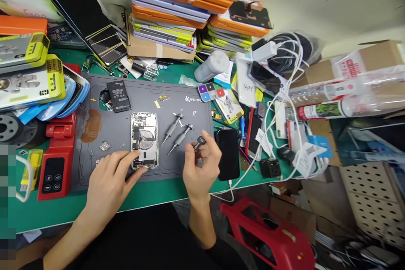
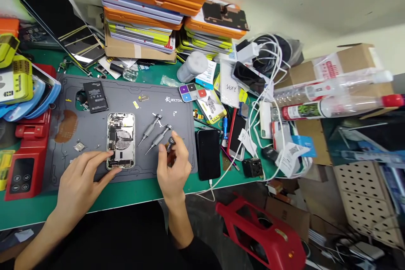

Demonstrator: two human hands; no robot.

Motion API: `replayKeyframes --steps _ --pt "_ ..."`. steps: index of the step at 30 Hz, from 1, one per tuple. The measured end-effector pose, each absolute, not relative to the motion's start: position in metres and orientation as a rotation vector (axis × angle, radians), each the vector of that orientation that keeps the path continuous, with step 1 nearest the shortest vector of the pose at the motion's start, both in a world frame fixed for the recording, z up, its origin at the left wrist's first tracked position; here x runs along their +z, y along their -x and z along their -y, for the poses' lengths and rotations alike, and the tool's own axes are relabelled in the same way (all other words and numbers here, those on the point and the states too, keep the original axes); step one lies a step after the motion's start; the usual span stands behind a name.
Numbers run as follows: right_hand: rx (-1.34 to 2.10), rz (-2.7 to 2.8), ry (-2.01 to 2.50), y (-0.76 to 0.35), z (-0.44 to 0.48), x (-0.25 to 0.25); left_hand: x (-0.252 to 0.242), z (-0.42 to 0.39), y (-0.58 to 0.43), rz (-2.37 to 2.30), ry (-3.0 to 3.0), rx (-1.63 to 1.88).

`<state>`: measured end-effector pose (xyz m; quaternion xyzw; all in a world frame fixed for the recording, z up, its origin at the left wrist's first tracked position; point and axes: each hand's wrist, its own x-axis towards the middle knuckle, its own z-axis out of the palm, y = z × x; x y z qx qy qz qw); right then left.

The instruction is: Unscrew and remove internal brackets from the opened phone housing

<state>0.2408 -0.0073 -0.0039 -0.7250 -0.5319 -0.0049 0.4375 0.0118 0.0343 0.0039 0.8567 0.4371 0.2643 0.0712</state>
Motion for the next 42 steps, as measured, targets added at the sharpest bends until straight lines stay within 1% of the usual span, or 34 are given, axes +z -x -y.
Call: replayKeyframes --steps 6,9,11,17,22,24,32,38,42 --pt "-0.149 1.464 2.067 -0.262 -0.002 -0.005 0.004 -0.033 -0.008 -1.237 -2.628 0.729" --pt "-0.327 1.498 2.062 -0.266 -0.006 -0.003 0.003 -0.033 -0.007 -1.205 -2.635 0.713" --pt "-0.370 1.494 2.037 -0.263 -0.010 0.002 0.002 -0.033 -0.007 -1.198 -2.636 0.710" --pt "-0.257 1.624 2.135 -0.244 -0.037 0.019 0.002 -0.036 -0.006 -1.188 -2.653 0.722" --pt "0.118 1.606 2.190 -0.239 -0.059 0.022 0.001 -0.039 -0.005 -1.183 -2.662 0.737" --pt "0.179 1.582 2.135 -0.240 -0.059 0.023 0.001 -0.040 -0.004 -1.179 -2.667 0.747" --pt "0.220 1.570 1.730 -0.242 -0.031 0.027 0.002 -0.041 -0.005 -1.181 -2.669 0.784" --pt "0.264 1.489 1.594 -0.242 -0.017 0.019 0.001 -0.041 -0.005 -1.201 -2.663 0.772" --pt "0.249 1.303 1.494 -0.229 -0.009 0.017 0.001 -0.038 -0.005 -1.207 -2.656 0.757"
